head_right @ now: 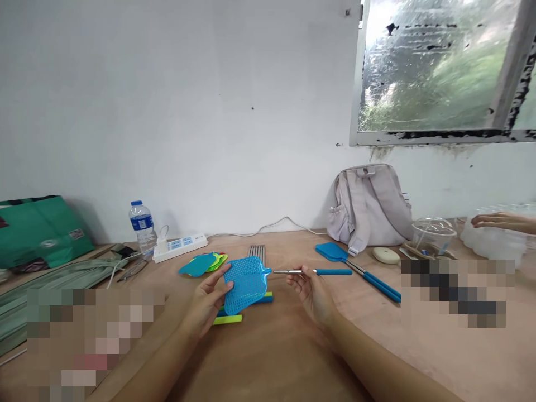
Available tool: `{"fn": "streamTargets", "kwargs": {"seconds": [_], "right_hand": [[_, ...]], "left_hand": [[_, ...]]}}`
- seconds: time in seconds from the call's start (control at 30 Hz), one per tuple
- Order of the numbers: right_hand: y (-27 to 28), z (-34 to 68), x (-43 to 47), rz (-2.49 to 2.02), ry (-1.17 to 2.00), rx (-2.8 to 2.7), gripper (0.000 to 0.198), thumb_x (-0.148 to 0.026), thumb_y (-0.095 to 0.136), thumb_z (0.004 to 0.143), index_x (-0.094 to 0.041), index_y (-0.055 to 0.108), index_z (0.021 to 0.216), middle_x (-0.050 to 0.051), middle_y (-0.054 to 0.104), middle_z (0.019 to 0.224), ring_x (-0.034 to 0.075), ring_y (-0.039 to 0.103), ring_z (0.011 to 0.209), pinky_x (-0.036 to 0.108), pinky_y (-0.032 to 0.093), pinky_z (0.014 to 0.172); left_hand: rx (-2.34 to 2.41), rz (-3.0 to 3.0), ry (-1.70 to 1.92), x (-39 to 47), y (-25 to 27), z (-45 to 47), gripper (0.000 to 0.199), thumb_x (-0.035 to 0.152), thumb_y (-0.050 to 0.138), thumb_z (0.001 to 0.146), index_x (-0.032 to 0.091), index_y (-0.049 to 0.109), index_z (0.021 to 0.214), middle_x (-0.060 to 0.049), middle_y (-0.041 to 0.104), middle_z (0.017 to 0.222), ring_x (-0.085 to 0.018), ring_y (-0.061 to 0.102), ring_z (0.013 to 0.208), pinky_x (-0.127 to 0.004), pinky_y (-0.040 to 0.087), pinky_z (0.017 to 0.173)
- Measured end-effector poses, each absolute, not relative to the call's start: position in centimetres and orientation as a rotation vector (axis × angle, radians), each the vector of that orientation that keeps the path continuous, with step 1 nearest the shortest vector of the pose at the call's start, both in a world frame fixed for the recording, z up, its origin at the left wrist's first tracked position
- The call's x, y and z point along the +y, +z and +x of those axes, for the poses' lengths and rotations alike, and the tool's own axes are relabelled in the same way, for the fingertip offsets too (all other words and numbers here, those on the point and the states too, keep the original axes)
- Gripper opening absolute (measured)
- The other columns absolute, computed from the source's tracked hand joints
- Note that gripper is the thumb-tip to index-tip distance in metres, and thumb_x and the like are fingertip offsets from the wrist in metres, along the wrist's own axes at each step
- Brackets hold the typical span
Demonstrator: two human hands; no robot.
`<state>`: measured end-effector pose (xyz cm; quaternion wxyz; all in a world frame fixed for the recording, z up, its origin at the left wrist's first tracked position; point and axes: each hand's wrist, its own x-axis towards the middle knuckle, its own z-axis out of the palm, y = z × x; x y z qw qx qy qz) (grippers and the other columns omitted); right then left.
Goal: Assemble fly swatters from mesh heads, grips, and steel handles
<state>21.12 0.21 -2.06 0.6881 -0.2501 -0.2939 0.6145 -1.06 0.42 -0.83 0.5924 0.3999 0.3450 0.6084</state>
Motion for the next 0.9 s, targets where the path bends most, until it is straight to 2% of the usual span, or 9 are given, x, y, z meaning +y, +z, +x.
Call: {"fn": "streamTargets", "kwargs": {"seconds": [0.13, 0.37, 0.67, 0.9], "right_hand": [[-1.97, 21.07, 0.24, -0.557, 1.407, -0.645, 0.015, -0.033, 0.07, 0.058, -0.02, 0.063, 0.065, -0.003, 0.063, 0.068, 0.012, 0.059, 0.067, 0.025, 0.049, 0.067], [-1.81, 21.1, 0.25, -0.552, 1.413, -0.651, 0.018, -0.033, 0.072, 0.056, -0.019, 0.065, 0.065, -0.003, 0.063, 0.066, 0.012, 0.059, 0.066, 0.024, 0.049, 0.066], [-2.16, 21.2, 0.5, -0.558, 1.388, -0.692, 0.016, -0.031, 0.072, 0.057, -0.019, 0.063, 0.063, -0.003, 0.062, 0.066, 0.012, 0.058, 0.063, 0.025, 0.048, 0.062], [-2.1, 21.19, 0.44, -0.574, 1.378, -0.673, 0.017, -0.03, 0.073, 0.055, -0.019, 0.062, 0.063, -0.004, 0.061, 0.066, 0.012, 0.058, 0.061, 0.025, 0.049, 0.06]], "left_hand": [[0.83, 0.942, 1.401, 0.29, -0.67, -1.01, 0.064, 0.022, 0.077, 0.048, 0.018, 0.057, 0.109, -0.006, 0.065, 0.093, -0.016, 0.062, 0.066, -0.028, 0.052, 0.056], [0.816, 0.93, 1.372, 0.34, -1.06, -0.93, 0.061, 0.021, 0.076, 0.049, 0.018, 0.058, 0.107, -0.006, 0.064, 0.098, -0.019, 0.062, 0.08, -0.031, 0.052, 0.068], [0.797, 0.917, 1.363, 0.33, -1.01, -0.94, 0.059, 0.02, 0.077, 0.048, 0.017, 0.059, 0.105, -0.007, 0.063, 0.103, -0.022, 0.06, 0.09, -0.032, 0.05, 0.075], [0.759, 0.917, 1.367, 0.35, -1.14, -0.97, 0.056, 0.019, 0.077, 0.049, 0.017, 0.06, 0.102, -0.007, 0.063, 0.103, -0.019, 0.061, 0.086, -0.031, 0.051, 0.074]]}}
